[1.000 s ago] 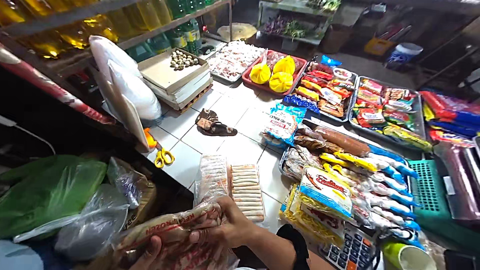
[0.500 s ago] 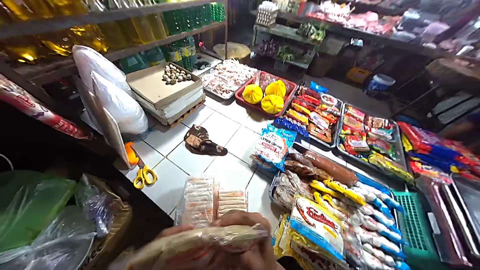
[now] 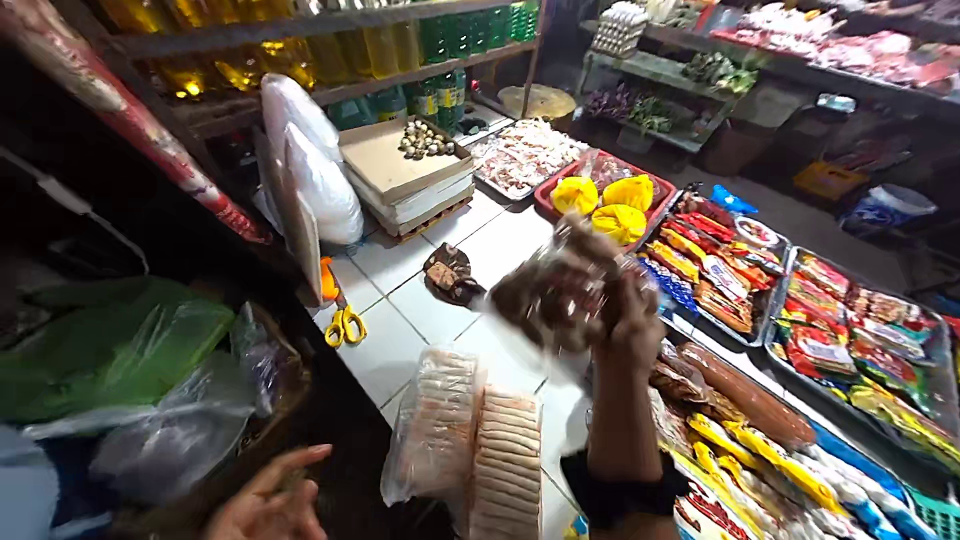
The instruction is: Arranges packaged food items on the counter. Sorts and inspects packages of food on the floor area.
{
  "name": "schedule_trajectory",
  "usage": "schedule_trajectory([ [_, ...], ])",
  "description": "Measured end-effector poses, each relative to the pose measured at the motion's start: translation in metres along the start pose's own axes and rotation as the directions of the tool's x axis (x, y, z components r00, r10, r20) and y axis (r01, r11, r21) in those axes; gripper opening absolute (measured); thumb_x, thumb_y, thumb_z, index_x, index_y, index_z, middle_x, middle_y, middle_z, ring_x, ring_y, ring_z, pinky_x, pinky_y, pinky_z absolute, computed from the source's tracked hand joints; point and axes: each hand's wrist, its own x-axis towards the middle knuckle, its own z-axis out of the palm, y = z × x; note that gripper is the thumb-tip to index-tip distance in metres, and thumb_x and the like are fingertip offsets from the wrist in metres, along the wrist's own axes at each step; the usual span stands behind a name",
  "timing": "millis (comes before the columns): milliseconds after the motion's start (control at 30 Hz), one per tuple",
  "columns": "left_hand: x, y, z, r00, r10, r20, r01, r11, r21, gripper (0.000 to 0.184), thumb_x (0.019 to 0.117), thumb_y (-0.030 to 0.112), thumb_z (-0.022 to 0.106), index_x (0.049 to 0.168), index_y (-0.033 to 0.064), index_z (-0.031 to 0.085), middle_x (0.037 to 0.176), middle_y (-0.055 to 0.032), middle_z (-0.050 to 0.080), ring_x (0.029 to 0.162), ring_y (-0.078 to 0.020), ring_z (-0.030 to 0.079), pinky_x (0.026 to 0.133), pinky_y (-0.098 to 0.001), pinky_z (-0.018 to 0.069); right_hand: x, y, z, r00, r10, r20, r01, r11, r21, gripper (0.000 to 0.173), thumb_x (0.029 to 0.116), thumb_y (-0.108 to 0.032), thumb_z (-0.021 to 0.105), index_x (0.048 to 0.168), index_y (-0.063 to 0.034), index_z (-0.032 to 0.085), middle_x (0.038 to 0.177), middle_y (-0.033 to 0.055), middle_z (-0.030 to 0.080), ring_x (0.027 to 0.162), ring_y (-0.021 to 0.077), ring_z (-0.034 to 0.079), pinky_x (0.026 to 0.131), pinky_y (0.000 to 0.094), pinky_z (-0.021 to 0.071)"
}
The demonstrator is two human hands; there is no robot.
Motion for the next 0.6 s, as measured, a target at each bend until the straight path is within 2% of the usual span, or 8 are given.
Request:
schedule_trajectory([
  [133,-0.04,-0.064,-0.058,0.917,-0.24,-0.317,0.242,0.97,-0.033,0.033,0.1092,0.021,0.039,0.134,0.0077,0.057,0.084,-0.0016,0.075,0.043,-0.0012,0.054,0.039,-0.0161,0.044,0.095,0.029,0.038,0.986,-0.164,0.034,0.168,0.973,-0.157,0.039,0.1042,-0.019,0.06,0.134,0.0047,0.051,0.106,0.0068,0.068,0.089,0.0118,0.07,0.083,0.0337,0.0614],
  [233,-0.083,-0.111,-0.079,0.773,-0.43,-0.466,0.433,0.895,-0.108,0.031,0.1096,0.021,0.044,0.132,0.0062,0.059,0.082,-0.0046,0.073,0.041,-0.0031,0.051,0.038,-0.0168,0.0414,0.148,0.091,0.056,0.97,-0.078,0.232,0.122,0.976,-0.181,0.044,0.1087,-0.027,0.051,0.142,0.0012,0.044,0.114,0.0066,0.068,0.097,0.014,0.071,0.084,0.0344,0.0619],
  [300,-0.101,-0.141,-0.087,0.667,-0.537,-0.516,0.556,0.82,-0.133,0.031,0.1103,0.021,0.044,0.132,0.0046,0.058,0.081,-0.0066,0.072,0.042,-0.0056,0.052,0.04,-0.0196,0.0433,0.172,0.152,0.05,0.94,-0.062,0.335,0.164,0.944,-0.287,0.075,0.1006,-0.029,0.067,0.154,0.0008,0.025,0.138,0.0123,0.056,0.119,0.0166,0.064,0.099,0.034,0.0571],
  [367,-0.108,-0.171,-0.089,0.576,-0.622,-0.53,0.649,0.742,-0.166,0.033,0.1104,0.024,0.045,0.133,0.0048,0.058,0.084,-0.0092,0.071,0.046,-0.0077,0.054,0.044,-0.023,0.0441,0.176,0.198,0.031,0.865,0.071,0.497,0.298,0.723,-0.623,0.109,0.0872,-0.037,0.08,0.16,0.0042,0.011,0.16,0.0217,0.034,0.145,0.0247,0.041,0.119,0.039,0.0382],
  [400,-0.111,-0.183,-0.087,0.539,-0.66,-0.523,0.688,0.703,-0.18,0.034,0.1104,0.026,0.046,0.133,0.0047,0.058,0.087,-0.0103,0.071,0.049,-0.0087,0.054,0.047,-0.0244,0.0448,0.173,0.219,0.027,0.781,0.207,0.589,0.433,0.501,-0.75,0.112,0.0847,-0.042,0.081,0.16,0.0074,0.014,0.164,0.0307,0.021,0.152,0.0385,0.026,0.124,0.052,0.0252],
  [467,-0.111,-0.206,-0.083,0.494,-0.722,-0.485,0.75,0.635,-0.182,0.037,0.1101,0.029,0.047,0.136,0.0039,0.057,0.097,-0.0149,0.07,0.059,-0.0143,0.058,0.056,-0.0309,0.049,0.166,0.258,0.023,0.646,0.481,0.593,0.593,0.172,-0.786,0.115,0.0793,-0.053,0.083,0.164,-0.0058,0.021,0.166,0.0359,0.004,0.153,0.0546,0.006,0.122,0.0698,0.0093],
  [533,-0.098,-0.231,-0.073,0.51,-0.758,-0.406,0.791,0.599,-0.123,0.039,0.1096,0.031,0.048,0.137,0.0033,0.056,0.108,-0.0188,0.069,0.077,-0.0219,0.066,0.071,-0.0387,0.0549,0.16,0.26,0.027,0.612,0.581,0.536,0.614,0.078,-0.786,0.111,0.082,-0.054,0.081,0.165,-0.0101,0.021,0.165,0.0373,0.002,0.152,0.0577,0.005,0.12,0.0721,0.0097],
  [600,-0.072,-0.255,-0.055,0.595,-0.755,-0.276,0.786,0.618,0.003,0.041,0.1093,0.028,0.049,0.139,-0.0005,0.054,0.125,-0.0237,0.065,0.105,-0.0312,0.068,0.093,-0.0469,0.054,0.156,0.233,0.042,0.57,0.657,0.493,0.607,0.068,-0.792,0.094,0.0929,-0.044,0.075,0.163,-0.0064,0.024,0.161,0.0402,0.016,0.149,0.0585,0.019,0.117,0.0735,0.0192],
])
